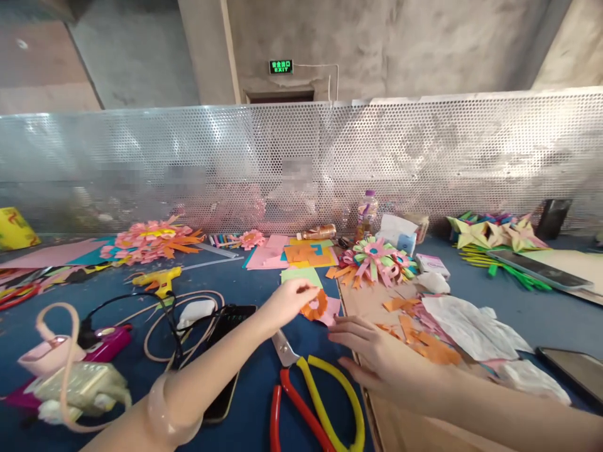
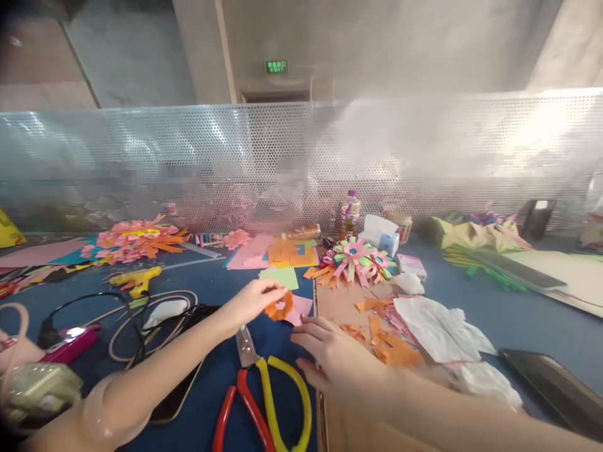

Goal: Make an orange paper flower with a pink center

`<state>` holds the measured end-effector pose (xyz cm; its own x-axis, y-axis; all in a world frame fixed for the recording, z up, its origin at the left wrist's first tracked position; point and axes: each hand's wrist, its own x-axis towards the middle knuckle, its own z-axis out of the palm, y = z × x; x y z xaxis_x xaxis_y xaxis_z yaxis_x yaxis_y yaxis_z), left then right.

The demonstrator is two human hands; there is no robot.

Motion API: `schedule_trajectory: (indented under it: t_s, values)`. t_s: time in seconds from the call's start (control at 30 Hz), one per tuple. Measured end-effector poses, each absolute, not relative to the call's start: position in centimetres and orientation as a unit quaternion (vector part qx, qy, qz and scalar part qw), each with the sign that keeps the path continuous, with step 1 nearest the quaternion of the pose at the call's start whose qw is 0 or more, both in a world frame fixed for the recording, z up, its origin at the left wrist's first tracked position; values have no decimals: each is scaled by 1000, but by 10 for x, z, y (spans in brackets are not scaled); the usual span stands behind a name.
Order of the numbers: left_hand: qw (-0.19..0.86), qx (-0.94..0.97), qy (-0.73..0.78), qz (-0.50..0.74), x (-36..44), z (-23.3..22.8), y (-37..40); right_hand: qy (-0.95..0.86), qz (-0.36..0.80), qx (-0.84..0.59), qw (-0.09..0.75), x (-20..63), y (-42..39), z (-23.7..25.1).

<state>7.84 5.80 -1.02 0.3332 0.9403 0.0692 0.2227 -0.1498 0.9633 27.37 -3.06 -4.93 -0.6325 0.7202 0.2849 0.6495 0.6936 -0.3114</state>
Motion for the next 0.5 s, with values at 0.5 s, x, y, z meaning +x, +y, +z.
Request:
schedule_trajectory:
  t_s: [0.5]
  values:
    - [406,674,494,370,94,-44,74,-862,130,-400,282,285,-50,-65]
